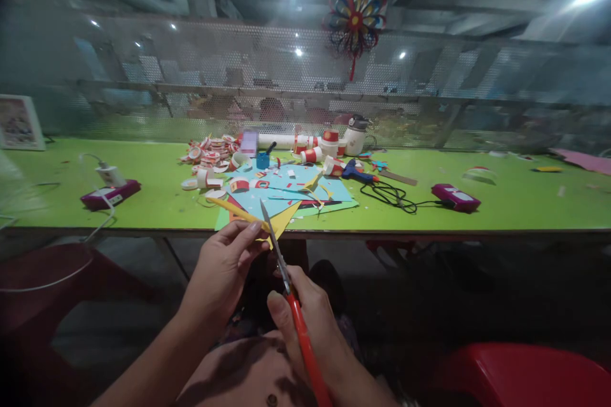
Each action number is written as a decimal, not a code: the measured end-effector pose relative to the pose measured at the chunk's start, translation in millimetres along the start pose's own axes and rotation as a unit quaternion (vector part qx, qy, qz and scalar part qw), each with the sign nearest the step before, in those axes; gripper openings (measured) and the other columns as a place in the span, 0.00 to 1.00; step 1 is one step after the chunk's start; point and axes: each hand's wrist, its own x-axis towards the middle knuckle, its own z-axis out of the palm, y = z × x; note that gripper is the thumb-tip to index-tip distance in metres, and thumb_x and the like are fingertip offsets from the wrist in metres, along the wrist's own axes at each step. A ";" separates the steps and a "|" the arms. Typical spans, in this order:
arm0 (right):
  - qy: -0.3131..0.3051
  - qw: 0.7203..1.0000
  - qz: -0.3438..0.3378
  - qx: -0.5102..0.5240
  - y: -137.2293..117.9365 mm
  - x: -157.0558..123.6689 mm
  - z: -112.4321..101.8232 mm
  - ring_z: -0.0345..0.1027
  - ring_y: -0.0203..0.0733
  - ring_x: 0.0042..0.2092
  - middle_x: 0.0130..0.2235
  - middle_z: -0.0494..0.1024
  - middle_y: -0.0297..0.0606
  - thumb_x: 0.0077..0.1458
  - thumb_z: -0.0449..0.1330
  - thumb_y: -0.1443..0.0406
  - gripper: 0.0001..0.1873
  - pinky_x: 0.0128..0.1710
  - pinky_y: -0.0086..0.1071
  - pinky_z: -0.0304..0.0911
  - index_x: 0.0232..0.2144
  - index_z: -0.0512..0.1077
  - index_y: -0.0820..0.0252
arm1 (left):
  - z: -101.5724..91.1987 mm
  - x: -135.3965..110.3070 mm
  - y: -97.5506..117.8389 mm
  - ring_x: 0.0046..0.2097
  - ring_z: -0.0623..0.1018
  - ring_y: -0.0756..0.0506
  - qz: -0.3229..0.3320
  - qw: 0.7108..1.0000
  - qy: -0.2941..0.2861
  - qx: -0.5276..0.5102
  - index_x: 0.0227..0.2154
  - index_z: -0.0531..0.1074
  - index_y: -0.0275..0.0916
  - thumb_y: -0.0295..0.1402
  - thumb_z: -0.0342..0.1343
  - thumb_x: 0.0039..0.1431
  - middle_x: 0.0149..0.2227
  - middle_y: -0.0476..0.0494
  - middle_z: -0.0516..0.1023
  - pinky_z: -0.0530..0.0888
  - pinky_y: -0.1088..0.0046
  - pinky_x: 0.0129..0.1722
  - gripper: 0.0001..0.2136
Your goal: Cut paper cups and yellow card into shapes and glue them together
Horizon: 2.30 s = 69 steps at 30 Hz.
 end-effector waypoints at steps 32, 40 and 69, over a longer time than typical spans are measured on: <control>-0.039 0.999 0.010 0.005 2.0 -3.2 -3.4 0.59 0.34 0.27 0.28 0.66 0.33 0.61 0.44 0.49 0.23 0.25 0.27 0.56 0.45 0.64 0.60 | -1.6 3.4 -1.3 0.29 0.72 0.52 -0.014 1.000 -0.015 -0.010 0.23 0.72 0.35 0.36 0.64 0.43 0.24 0.50 0.72 0.70 0.78 0.30 0.10; -0.017 0.999 -0.002 -0.030 2.1 -1.6 -3.7 0.58 0.35 0.27 0.26 0.65 0.32 0.61 0.45 0.50 0.23 0.27 0.28 0.56 0.42 0.66 0.61 | -1.5 4.0 -2.4 0.29 0.72 0.52 -0.006 1.000 -0.025 -0.017 0.23 0.72 0.35 0.35 0.63 0.45 0.24 0.49 0.72 0.70 0.78 0.30 0.08; -0.023 0.999 0.010 -0.045 3.2 -3.5 -6.8 0.61 0.37 0.29 0.29 0.69 0.34 0.60 0.48 0.54 0.18 0.29 0.28 0.56 0.41 0.67 0.62 | -3.9 4.3 -2.8 0.31 0.73 0.51 -0.009 0.999 -0.032 -0.007 0.24 0.71 0.34 0.34 0.62 0.47 0.25 0.50 0.72 0.71 0.77 0.30 0.08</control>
